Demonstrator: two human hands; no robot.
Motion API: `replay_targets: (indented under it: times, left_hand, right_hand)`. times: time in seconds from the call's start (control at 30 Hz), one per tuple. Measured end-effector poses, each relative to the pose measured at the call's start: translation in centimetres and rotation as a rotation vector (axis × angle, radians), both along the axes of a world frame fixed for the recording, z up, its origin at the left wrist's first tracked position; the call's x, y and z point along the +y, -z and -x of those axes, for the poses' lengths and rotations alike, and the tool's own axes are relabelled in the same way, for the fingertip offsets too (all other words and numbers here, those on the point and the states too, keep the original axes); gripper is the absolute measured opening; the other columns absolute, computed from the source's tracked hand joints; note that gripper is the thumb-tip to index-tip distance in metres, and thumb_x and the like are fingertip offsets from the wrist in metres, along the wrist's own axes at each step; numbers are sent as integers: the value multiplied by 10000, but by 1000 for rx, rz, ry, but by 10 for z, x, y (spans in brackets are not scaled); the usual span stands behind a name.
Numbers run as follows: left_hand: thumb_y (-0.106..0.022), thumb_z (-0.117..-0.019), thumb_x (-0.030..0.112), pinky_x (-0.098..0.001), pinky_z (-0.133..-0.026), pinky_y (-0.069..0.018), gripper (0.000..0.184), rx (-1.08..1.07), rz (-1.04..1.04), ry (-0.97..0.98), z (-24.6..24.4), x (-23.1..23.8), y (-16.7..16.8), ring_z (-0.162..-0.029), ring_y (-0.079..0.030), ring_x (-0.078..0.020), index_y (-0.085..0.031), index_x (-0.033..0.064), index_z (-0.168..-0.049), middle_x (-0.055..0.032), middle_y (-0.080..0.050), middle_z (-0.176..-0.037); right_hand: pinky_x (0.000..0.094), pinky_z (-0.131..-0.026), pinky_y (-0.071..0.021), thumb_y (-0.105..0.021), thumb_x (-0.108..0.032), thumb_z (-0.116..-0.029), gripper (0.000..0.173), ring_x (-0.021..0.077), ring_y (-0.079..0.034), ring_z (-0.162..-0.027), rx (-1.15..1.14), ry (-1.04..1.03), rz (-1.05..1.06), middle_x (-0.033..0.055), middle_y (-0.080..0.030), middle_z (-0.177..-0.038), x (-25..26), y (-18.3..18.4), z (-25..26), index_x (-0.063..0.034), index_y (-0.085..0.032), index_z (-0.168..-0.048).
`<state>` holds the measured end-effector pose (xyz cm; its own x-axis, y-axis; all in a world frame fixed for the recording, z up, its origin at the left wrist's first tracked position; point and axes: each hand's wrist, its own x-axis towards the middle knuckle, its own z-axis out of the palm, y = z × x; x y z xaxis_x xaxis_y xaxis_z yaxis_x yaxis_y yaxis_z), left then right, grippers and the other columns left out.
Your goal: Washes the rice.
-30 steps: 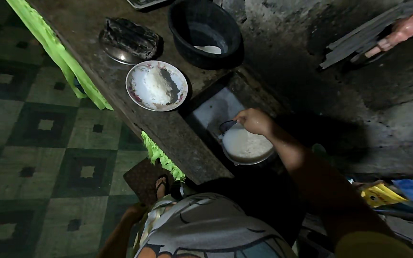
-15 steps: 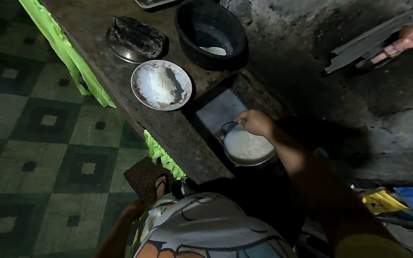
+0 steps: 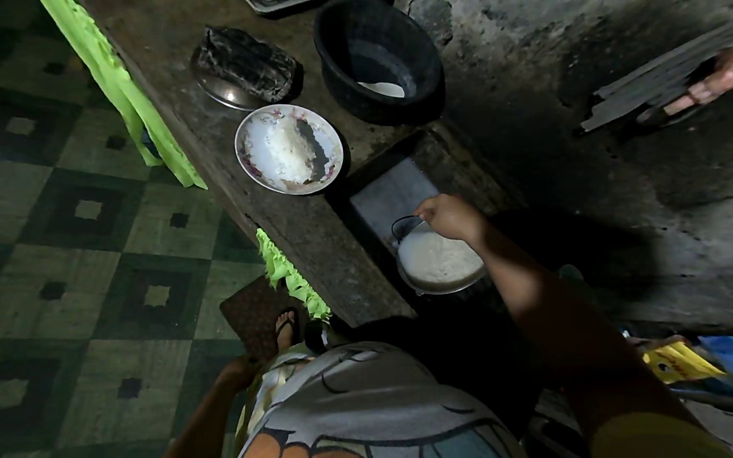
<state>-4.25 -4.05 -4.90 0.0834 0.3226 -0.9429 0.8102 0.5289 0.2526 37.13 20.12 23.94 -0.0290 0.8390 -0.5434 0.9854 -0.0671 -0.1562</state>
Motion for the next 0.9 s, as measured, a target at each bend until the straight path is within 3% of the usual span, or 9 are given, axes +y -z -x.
replay_targets:
  times: [0.23,0.33,0.37,0.4,0.47,0.6,0.7,0.8,0.9]
  left_hand:
    - [-513,-1085,384,-574,-1068,-456,460,-18,2,-63,2,-7,1,-1247,-611,-386,-607,39,-1375,-238,-640,-1327]
    - [-535,-1075,391,-573,-1063,-462,459,-12,0,-95,3,-11,0,-1237,-617,-383,-618,46,-1367,-233,-650,-1313]
    - [-537,-1075,389,-575,-1066,-460,457,-9,-1,-97,3,-12,-2,-1240,-617,-383,-617,50,-1371,-231,-650,-1316]
    - [-538,-1074,392,-577,-1058,-463,456,-5,-7,-96,3,-12,-4,-1228,-622,-384,-622,51,-1366,-232,-653,-1308]
    - [-528,-1076,404,-580,-1046,-469,464,0,-15,-72,5,-13,-3,-1208,-629,-386,-625,46,-1355,-230,-658,-1293]
    - [-545,-1075,352,-569,-1038,-468,432,-9,-3,-59,7,-17,3,-1186,-633,-383,-635,11,-1324,-246,-660,-1269]
    - [-556,-1069,349,-572,-1051,-463,436,13,6,-32,7,-14,6,-1209,-626,-389,-630,20,-1344,-245,-658,-1285]
    - [-566,-1062,373,-588,-1079,-441,448,21,-46,-33,-4,1,-20,-1256,-605,-394,-630,48,-1363,-238,-648,-1324]
    - [-543,-1071,390,-590,-1097,-432,464,8,-100,-3,-10,14,-36,-1284,-592,-396,-618,52,-1380,-231,-633,-1358]
  right_hand:
    - [616,-1028,-475,-496,-128,-1077,287,382,-646,-1193,4,-28,3,191,-700,-1238,3,-2,0,-76,-712,-1258]
    - [575,-1043,-472,-505,-119,-1082,280,362,-641,-1197,80,72,-3,202,-677,-1281,3,-15,-19,-48,-694,-1275]
    - [561,-1018,-487,-526,-116,-1075,264,345,-652,-1158,106,141,-15,200,-680,-1260,3,-19,-32,-44,-696,-1263]
    - [539,-936,-516,-555,-116,-1063,235,316,-668,-1036,126,212,-50,198,-694,-1182,2,-22,-49,-39,-706,-1226]
    - [446,-731,-519,-607,-152,-1045,205,221,-594,-755,175,366,-117,165,-681,-989,-5,-29,-88,-44,-707,-1187]
    - [250,-521,-426,-639,-261,-1036,247,73,-454,-546,312,622,-258,27,-579,-732,-33,-40,-138,-44,-722,-1120]
    - [213,-496,-443,-663,-276,-1015,252,35,-478,-522,484,689,-374,-10,-599,-716,-47,-24,-159,-47,-716,-1107]
    - [233,-536,-456,-663,-287,-1010,268,43,-477,-561,535,763,-447,-4,-594,-759,-48,-10,-157,-60,-698,-1148]
    - [227,-539,-429,-654,-298,-1011,257,38,-445,-546,534,824,-503,-36,-539,-711,-43,4,-160,-73,-701,-1126]
